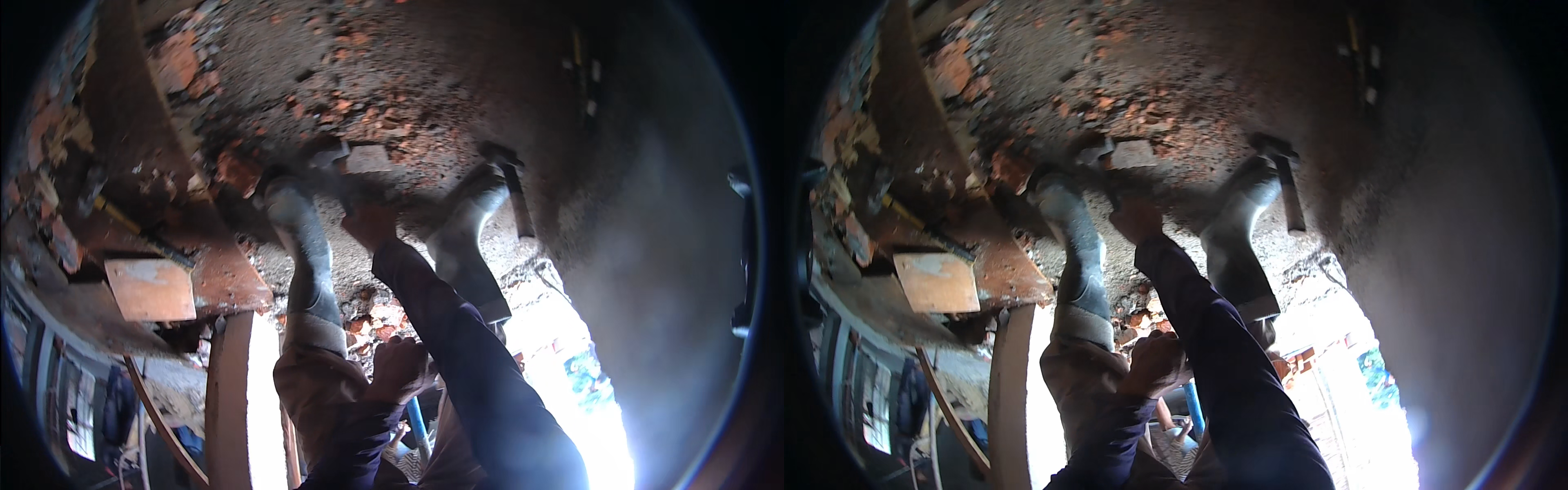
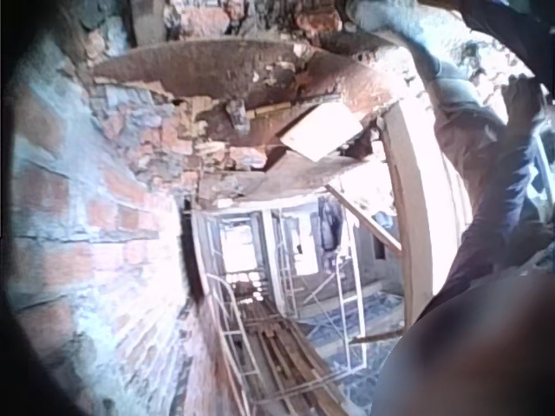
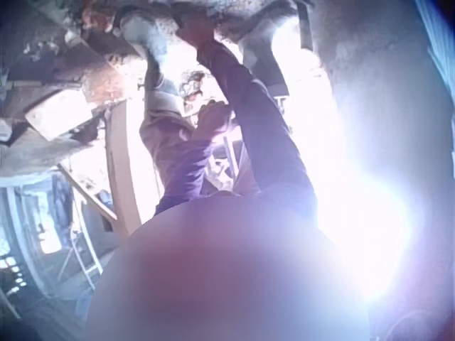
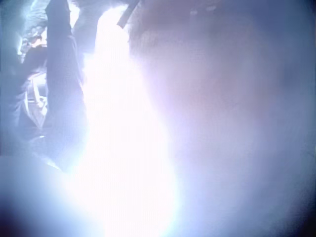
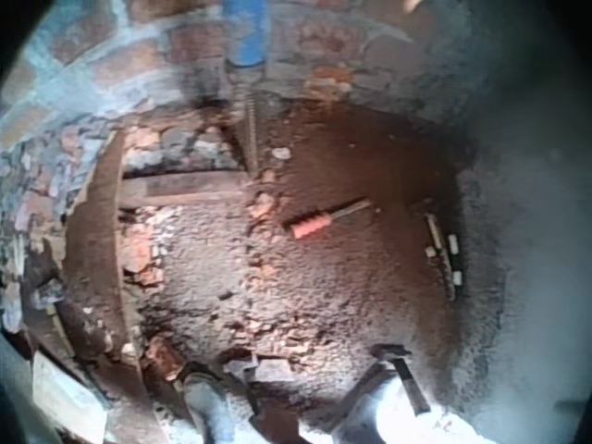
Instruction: The person uses a hammer and chisel to chip away at a brick wall, removing mortar and breaking bricks. Debris falls to the floor as the person works on a small section of the wall.
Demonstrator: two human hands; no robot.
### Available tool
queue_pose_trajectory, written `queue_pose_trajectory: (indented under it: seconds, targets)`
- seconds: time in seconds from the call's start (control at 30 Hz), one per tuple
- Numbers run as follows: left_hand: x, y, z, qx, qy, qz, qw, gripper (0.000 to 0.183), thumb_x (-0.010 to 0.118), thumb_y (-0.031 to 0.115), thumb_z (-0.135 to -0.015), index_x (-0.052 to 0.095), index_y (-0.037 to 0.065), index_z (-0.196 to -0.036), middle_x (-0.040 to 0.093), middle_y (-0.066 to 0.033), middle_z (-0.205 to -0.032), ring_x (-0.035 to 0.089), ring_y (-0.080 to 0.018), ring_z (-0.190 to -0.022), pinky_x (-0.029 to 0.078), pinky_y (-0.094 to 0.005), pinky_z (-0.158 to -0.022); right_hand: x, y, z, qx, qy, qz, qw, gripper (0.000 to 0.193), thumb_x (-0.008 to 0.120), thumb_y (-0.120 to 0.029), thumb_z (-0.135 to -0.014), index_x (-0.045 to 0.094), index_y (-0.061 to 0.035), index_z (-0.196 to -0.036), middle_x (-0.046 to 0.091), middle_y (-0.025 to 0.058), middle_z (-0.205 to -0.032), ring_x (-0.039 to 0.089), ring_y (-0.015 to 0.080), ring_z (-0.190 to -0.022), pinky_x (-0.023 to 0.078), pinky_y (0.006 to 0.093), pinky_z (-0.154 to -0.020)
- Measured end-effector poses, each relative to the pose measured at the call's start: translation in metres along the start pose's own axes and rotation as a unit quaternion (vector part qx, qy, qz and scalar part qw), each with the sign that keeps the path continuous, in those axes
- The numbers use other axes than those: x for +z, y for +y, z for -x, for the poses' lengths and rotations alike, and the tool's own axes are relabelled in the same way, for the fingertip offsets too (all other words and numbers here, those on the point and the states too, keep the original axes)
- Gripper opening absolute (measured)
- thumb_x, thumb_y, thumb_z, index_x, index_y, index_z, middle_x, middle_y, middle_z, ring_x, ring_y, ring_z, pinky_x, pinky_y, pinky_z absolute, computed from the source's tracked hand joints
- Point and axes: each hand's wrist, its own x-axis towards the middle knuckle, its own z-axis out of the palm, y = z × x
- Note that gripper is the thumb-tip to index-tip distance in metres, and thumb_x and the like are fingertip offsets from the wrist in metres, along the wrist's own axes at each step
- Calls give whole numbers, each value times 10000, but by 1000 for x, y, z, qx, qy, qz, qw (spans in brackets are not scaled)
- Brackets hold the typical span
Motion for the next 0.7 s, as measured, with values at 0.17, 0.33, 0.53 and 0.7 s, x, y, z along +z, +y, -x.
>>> queue_pose_trajectory:
  seconds: [0.17, 0.33, 0.53, 0.7]
  targets:
    - [1, 3, -3, 37, 16, 6, 999, 220, 684, 305, -731, 622, 94, -726, 624, -85, -627, 637, -283, -607, 503, -412, -559, -31, -9, 53, 28, 17, -243, 969, 309, 569, -369, -872, 490, -80, -945, 604, 200, -720, 619, 404, -745, 457, 498, -629]
    - [7, 8, -8, 11, -32, -40, 999, 254, 683, 330, -764, 655, 78, -786, 662, -131, -728, 657, -305, -722, 523, -416, -652, -34, -77, 67, -61, -82, -314, 944, 244, 522, -308, -917, 492, -88, -1017, 603, 189, -749, 613, 372, -716, 473, 460, -586]
    - [4, 12, -24, -24, -80, -64, 994, 301, 656, 362, -778, 658, 61, -776, 655, -161, -759, 650, -332, -742, 517, -439, -665, -22, -230, 69, -385, -22, -285, 878, 282, 532, -333, -905, 529, -77, -1023, 584, 127, -809, 597, 321, -766, 499, 416, -643]
    - [0, 21, -34, -40, -100, -72, 992, 344, 633, 389, -789, 661, 46, -768, 649, -186, -785, 644, -354, -758, 512, -459, -676, -89, -174, 18, -347, -75, -259, 898, 391, 507, -389, -903, 526, -87, -1150, 559, 194, -1076, 582, 291, -967, 519, 407, -697]
